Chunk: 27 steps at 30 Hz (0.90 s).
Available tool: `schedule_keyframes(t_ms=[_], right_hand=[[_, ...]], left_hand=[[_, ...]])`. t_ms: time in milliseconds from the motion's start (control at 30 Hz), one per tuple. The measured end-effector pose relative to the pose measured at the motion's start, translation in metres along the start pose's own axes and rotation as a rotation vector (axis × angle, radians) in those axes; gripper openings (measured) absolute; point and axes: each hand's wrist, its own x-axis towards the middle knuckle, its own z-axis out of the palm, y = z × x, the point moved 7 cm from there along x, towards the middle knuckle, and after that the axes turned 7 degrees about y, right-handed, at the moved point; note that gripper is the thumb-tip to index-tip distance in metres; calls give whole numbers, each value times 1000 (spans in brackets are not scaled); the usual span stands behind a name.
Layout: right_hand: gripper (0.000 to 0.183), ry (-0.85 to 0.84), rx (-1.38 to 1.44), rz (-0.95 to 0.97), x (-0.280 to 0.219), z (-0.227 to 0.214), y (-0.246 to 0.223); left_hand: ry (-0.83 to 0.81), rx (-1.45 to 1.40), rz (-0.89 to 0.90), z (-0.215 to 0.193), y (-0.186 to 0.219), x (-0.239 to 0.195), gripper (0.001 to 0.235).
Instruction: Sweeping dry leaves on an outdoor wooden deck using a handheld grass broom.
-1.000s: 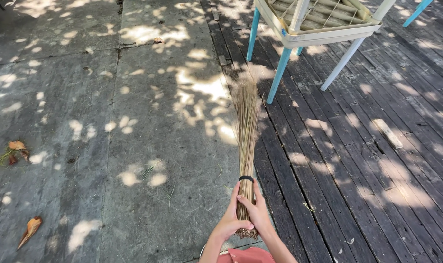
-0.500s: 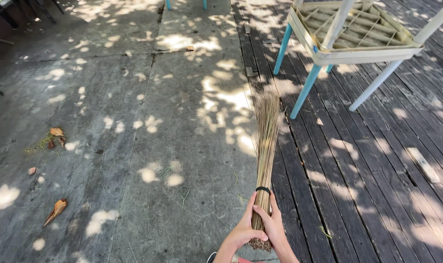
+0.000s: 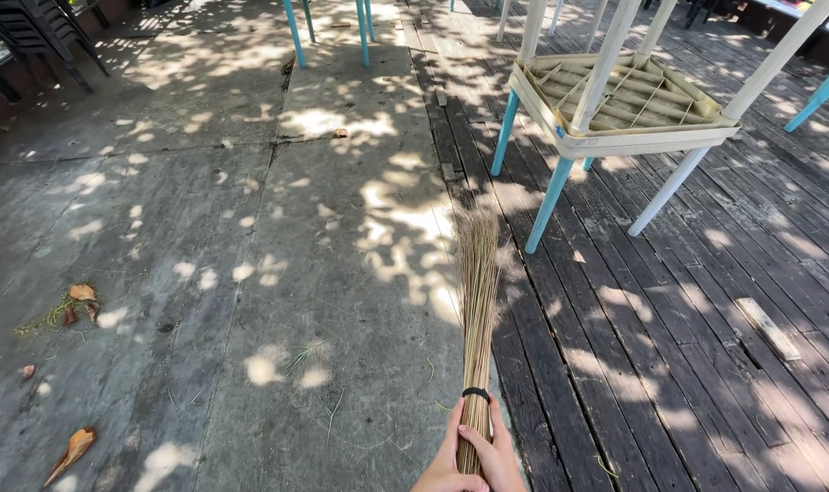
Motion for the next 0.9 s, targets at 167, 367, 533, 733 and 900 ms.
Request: schedule_keyframes(t_ms=[167, 367, 533, 733, 900], right_hand=[[79, -19, -20, 15, -31, 5, -44], [81, -14, 6, 83, -45, 9, -59], [79, -8, 33, 105, -47, 9, -57], [82, 12, 8, 101, -45, 6, -48], [75, -11, 1, 53, -52, 15, -65]], left_hand=[[53, -17, 15, 7, 11, -10, 125], [139, 16, -91, 14, 22, -13, 127], [120, 7, -63, 12, 19, -14, 126], [154, 14, -66, 10, 15, -16, 124], [183, 59, -56, 8, 25, -18, 124]])
